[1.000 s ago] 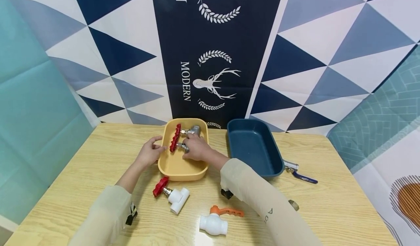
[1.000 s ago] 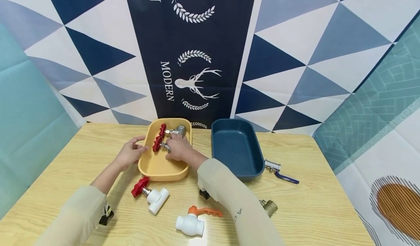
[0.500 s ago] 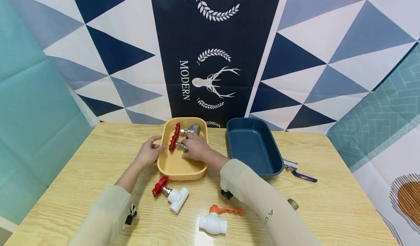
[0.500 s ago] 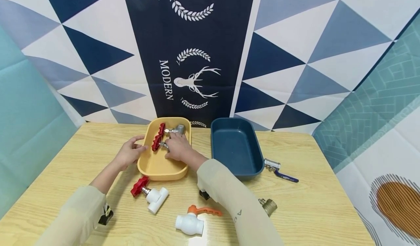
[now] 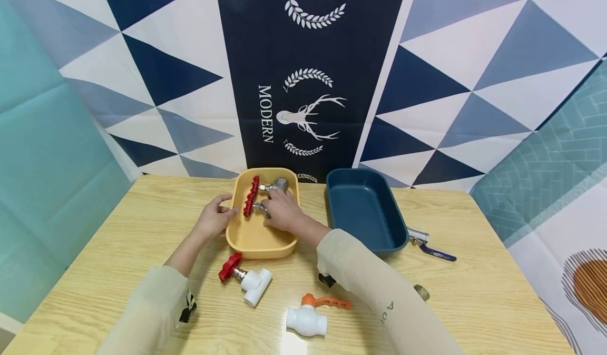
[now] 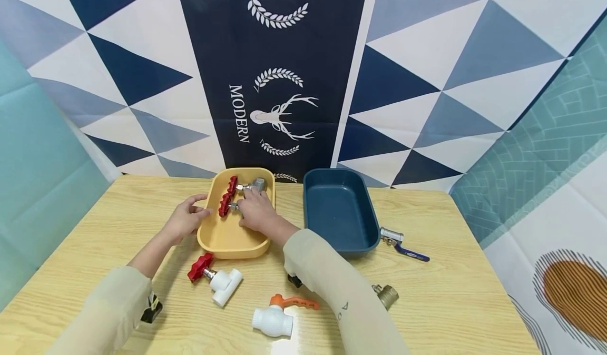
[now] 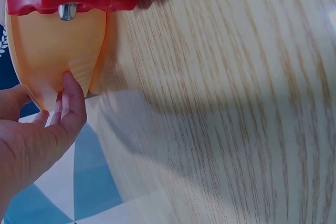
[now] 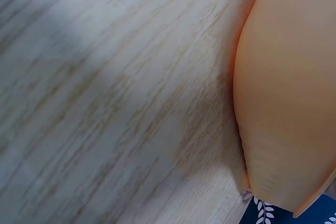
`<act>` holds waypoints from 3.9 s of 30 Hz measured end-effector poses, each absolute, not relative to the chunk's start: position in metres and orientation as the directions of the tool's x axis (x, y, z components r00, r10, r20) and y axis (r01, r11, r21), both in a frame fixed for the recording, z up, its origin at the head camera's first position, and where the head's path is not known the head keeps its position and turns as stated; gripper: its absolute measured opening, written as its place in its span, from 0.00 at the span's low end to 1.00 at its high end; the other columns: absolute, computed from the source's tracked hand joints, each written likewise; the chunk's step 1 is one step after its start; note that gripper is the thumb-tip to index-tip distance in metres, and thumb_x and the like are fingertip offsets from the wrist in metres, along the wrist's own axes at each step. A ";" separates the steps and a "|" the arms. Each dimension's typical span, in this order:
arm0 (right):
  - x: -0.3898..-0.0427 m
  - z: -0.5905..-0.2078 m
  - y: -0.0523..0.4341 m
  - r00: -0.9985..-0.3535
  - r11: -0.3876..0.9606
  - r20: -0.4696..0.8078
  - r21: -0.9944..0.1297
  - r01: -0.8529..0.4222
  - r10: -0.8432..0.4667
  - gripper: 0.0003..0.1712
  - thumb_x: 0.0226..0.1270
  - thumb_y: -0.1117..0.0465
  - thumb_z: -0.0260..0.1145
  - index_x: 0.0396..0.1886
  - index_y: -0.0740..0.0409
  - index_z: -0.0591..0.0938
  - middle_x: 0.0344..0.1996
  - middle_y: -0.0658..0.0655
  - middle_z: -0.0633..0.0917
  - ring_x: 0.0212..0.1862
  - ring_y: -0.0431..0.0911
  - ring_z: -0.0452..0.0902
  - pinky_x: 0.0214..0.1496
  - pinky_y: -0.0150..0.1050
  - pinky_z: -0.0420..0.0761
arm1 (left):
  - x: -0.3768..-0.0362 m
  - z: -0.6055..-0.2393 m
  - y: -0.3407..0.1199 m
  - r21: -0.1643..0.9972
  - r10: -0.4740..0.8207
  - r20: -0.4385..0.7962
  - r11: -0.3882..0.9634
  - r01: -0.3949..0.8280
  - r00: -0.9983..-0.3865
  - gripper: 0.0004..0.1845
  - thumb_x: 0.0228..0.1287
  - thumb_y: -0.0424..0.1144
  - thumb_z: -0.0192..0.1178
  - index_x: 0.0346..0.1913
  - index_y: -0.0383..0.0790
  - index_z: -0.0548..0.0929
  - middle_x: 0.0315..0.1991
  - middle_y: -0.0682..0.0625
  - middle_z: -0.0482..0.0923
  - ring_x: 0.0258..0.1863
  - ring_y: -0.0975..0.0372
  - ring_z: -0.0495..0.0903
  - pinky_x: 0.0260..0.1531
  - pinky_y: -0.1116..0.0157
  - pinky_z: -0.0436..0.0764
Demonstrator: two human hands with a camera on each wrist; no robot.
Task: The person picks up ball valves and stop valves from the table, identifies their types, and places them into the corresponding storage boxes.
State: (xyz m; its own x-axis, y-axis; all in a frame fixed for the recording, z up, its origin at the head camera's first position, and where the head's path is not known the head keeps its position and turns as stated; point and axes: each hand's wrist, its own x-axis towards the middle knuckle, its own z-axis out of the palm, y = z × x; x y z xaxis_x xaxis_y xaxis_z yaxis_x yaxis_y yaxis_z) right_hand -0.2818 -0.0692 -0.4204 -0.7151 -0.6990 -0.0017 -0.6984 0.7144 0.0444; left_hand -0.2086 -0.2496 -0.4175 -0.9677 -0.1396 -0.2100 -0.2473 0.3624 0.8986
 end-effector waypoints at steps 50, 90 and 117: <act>-0.252 -0.394 -0.041 -0.818 0.537 0.168 -0.679 -0.501 -0.551 0.27 0.56 0.49 0.69 0.54 0.56 0.78 0.52 0.55 0.79 0.53 0.52 0.75 0.54 0.41 0.76 | -0.208 -0.415 -0.248 0.901 -0.123 -0.215 0.357 -0.246 -0.969 0.29 0.70 0.34 0.49 0.70 0.34 0.54 0.53 0.28 0.70 0.41 0.47 0.81 0.33 0.60 0.85; -0.178 -0.373 -0.005 -0.780 0.411 0.134 -0.789 -0.457 -0.611 0.27 0.54 0.53 0.72 0.54 0.51 0.78 0.49 0.51 0.79 0.52 0.44 0.72 0.46 0.37 0.78 | -0.207 -0.410 -0.246 0.905 -0.087 -0.236 0.343 -0.251 -0.968 0.31 0.70 0.35 0.49 0.71 0.33 0.52 0.54 0.28 0.68 0.35 0.57 0.81 0.30 0.64 0.83; -0.147 -0.392 -0.005 -0.708 0.402 0.053 -0.792 -0.459 -0.704 0.28 0.54 0.51 0.72 0.55 0.52 0.78 0.47 0.54 0.79 0.49 0.42 0.74 0.46 0.34 0.78 | -0.205 -0.410 -0.247 0.894 -0.090 -0.235 0.371 -0.252 -0.968 0.31 0.71 0.37 0.49 0.72 0.34 0.51 0.56 0.29 0.68 0.34 0.58 0.81 0.25 0.65 0.80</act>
